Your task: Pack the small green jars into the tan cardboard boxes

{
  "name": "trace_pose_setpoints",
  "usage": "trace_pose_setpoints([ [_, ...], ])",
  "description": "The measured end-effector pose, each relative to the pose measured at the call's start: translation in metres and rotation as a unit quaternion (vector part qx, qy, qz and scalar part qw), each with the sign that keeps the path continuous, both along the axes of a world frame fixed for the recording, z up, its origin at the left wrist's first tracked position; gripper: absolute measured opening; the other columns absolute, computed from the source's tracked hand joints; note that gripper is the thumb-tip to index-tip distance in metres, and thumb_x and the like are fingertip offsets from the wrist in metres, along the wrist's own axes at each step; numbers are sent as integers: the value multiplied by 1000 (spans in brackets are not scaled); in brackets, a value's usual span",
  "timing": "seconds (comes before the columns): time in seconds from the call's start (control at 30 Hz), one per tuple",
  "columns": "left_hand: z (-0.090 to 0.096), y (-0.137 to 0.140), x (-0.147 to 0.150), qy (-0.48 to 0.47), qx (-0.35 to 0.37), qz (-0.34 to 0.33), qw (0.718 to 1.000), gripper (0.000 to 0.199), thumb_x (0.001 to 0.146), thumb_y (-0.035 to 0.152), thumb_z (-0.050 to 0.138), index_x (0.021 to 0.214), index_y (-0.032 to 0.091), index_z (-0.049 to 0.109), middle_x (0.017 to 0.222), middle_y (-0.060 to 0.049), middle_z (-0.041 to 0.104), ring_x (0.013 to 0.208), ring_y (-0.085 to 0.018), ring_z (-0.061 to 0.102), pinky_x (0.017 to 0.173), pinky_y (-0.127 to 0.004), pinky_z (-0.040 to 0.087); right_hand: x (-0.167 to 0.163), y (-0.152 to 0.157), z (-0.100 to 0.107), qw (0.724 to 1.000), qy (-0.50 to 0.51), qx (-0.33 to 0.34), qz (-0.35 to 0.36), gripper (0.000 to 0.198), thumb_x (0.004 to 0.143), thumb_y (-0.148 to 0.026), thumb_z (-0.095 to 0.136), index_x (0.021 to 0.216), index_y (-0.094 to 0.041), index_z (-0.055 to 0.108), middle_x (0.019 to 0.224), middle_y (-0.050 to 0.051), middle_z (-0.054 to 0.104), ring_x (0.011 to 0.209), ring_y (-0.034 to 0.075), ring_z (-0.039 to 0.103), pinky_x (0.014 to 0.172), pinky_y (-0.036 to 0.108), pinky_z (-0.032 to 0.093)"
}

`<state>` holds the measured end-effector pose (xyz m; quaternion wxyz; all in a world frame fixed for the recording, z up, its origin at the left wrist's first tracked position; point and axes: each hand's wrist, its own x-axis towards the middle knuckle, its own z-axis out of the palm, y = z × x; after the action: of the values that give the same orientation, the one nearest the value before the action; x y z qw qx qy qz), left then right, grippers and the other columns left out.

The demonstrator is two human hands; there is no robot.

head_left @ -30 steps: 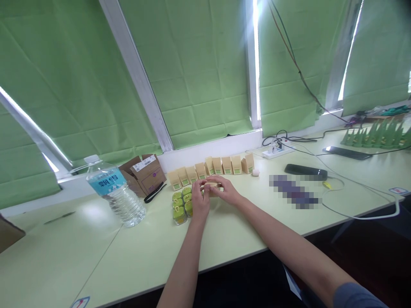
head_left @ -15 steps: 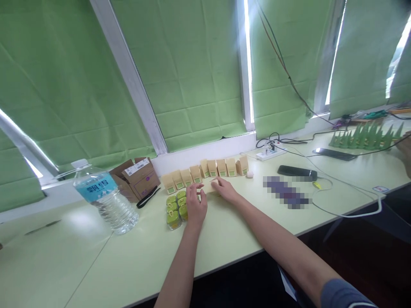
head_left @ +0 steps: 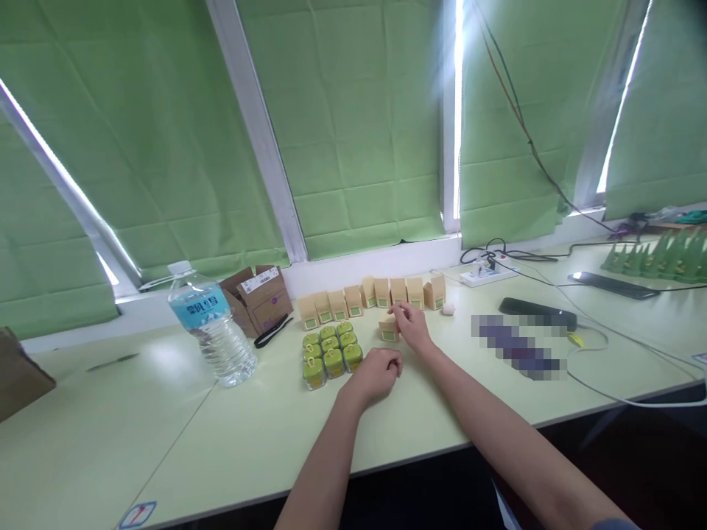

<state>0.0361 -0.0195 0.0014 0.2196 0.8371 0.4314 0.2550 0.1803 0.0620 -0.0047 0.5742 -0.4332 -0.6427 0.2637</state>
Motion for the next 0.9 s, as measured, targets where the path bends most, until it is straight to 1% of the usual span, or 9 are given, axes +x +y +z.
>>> trace_pose_setpoints([
  [0.1, -3, 2, 1, 16, -22, 9, 1000, 28, 74, 7, 40, 71, 18, 66, 72, -3, 65, 66, -16, 56, 64, -27, 43, -3, -5, 0, 998, -30, -32, 54, 32, 90, -39, 40, 80, -20, 65, 52, -1, 58, 48, 17, 56, 53, 27, 46],
  [0.23, -1, 0, 1, 16, -24, 9, 1000, 29, 76, 7, 41, 75, 18, 67, 73, -3, 66, 68, -17, 57, 66, -28, 43, -3, 0, -3, 998, -59, -12, 20, 29, 88, -36, 43, 76, -21, 66, 74, 3, 70, 68, 18, 65, 66, 28, 50],
  [0.3, 1, -2, 1, 13, -19, 8, 1000, 29, 76, 7, 41, 74, 18, 67, 74, -3, 66, 68, -17, 58, 67, -28, 44, -2, 4, -7, 998, -60, -22, 23, 29, 87, -36, 44, 76, -21, 66, 79, 3, 71, 69, 18, 66, 66, 28, 50],
  [0.4, 3, -6, 1, 10, -11, 11, 1000, 27, 76, 7, 43, 71, 18, 67, 71, -3, 64, 67, -17, 57, 65, -28, 43, -5, 7, -16, 989, -84, -71, 102, 30, 88, -37, 44, 81, -19, 67, 76, 3, 70, 61, 17, 63, 59, 28, 48],
  [0.53, 7, -8, 0, 5, -3, 11, 1000, 26, 72, 4, 45, 62, 18, 64, 59, -1, 60, 59, -15, 54, 59, -27, 41, -12, 6, -25, 951, -232, -76, 190, 26, 84, -35, 51, 75, -19, 70, 72, 3, 71, 69, 19, 63, 62, 27, 45],
  [0.6, 17, -7, -2, -16, 24, 7, 1000, 27, 69, 2, 45, 60, 18, 65, 58, 0, 61, 58, -14, 54, 59, -26, 42, -15, 6, -26, 941, -281, -59, 178, 18, 79, -29, 58, 73, -19, 71, 78, 4, 73, 74, 21, 63, 64, 27, 43],
  [0.7, 44, 0, -15, -88, 124, 33, 988, 28, 69, 4, 44, 64, 20, 67, 67, -1, 66, 65, -15, 58, 66, -27, 46, -17, 4, -23, 941, -292, -51, 166, 15, 78, -24, 58, 73, -21, 72, 76, 3, 74, 71, 20, 63, 64, 28, 42],
  [0.8, 75, 20, -44, -148, 226, 119, 955, 23, 76, 11, 46, 73, 21, 66, 77, -3, 68, 73, -17, 61, 71, -29, 49, -16, 2, -17, 942, -278, -81, 167, 19, 84, -26, 55, 77, -23, 73, 70, 0, 72, 68, 19, 63, 63, 27, 42],
  [0.9, 91, 52, -87, -175, 261, 244, 918, 17, 78, 17, 49, 81, 20, 66, 85, -4, 68, 78, -18, 62, 75, -31, 50, -16, -3, -11, 947, -268, -85, 155, 15, 84, -26, 59, 78, -23, 73, 68, 0, 71, 69, 19, 64, 64, 27, 44],
])
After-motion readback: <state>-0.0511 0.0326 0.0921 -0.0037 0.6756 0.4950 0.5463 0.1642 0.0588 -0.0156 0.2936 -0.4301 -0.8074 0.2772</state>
